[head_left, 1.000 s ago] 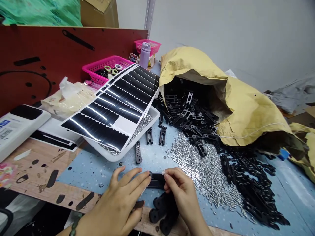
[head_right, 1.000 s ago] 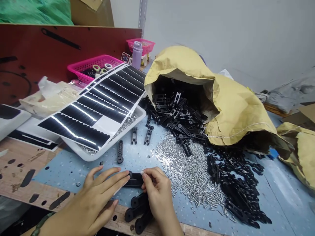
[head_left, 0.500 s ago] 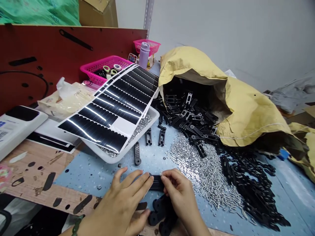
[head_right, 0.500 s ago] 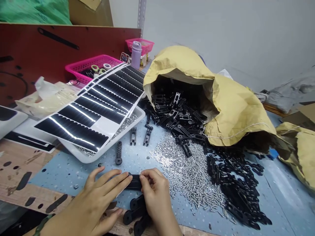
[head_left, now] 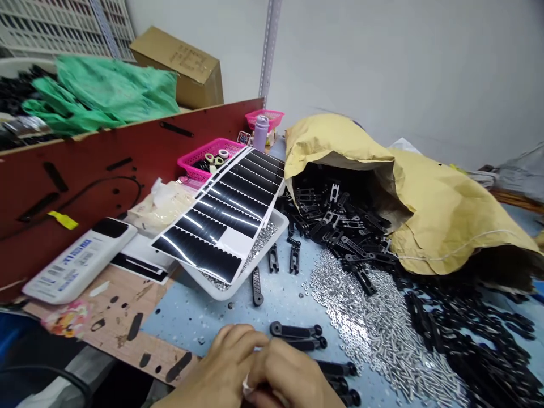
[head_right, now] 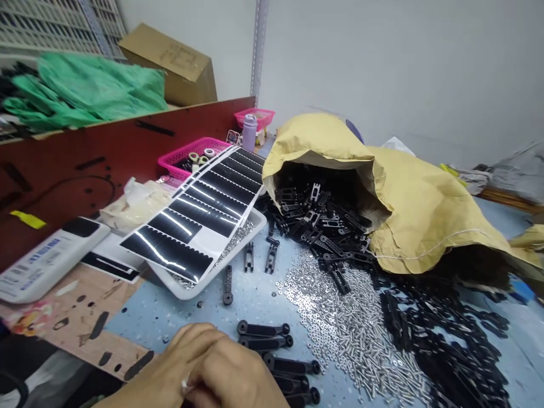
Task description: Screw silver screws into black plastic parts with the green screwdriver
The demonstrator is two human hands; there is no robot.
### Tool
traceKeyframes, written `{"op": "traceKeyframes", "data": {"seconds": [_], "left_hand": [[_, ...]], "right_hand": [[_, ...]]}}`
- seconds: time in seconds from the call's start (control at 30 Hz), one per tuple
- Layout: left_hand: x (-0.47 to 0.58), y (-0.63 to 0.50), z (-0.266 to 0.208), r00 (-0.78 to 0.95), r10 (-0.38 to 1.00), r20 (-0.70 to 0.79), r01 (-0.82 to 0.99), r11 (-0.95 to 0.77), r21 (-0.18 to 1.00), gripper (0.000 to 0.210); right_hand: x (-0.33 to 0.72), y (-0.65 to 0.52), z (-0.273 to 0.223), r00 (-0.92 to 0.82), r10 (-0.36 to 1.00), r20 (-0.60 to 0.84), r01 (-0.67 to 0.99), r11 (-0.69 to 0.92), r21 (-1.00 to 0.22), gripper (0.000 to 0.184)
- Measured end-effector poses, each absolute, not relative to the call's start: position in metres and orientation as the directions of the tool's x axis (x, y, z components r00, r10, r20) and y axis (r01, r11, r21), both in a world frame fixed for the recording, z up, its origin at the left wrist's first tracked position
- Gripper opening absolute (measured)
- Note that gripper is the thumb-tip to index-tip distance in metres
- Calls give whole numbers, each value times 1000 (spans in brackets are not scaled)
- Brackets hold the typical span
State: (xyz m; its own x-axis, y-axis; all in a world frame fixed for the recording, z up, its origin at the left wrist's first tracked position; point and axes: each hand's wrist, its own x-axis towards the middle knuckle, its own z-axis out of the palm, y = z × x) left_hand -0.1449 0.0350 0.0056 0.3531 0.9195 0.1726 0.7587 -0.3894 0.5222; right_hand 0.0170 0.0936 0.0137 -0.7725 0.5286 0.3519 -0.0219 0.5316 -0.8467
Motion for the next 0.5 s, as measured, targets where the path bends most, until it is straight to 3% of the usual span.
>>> {"op": "traceKeyframes", "data": {"seconds": [0.1,0.2,0.27,0.37,0.43,0.5], "left_hand": [[-168,22,7,72,955,287,785,-232,575,55],[-189,15,15,-158,896,415,842,-98,531,50],[-193,18,18,-97,879,468,904,-119,411,46],[-189,33,11,127,880,459,966,-214,144,51],[-186,43,2,200,874,444,970,-241,38,53],[-186,49,-6,205,871,446,971,-240,21,51]], "right_hand": [[5,98,16,-702,674,230,44,364,-930,6],[-6,113,16,-484,874,40,-24,33,-999,8],[-20,126,12,-395,917,-59,-114,-113,-987,16],[-47,140,-3,-361,927,-98,-147,-160,-976,20],[-61,145,-12,-348,930,-114,-48,-139,-989,17],[-62,146,-14,-320,946,-44,140,1,-990,12]]}}
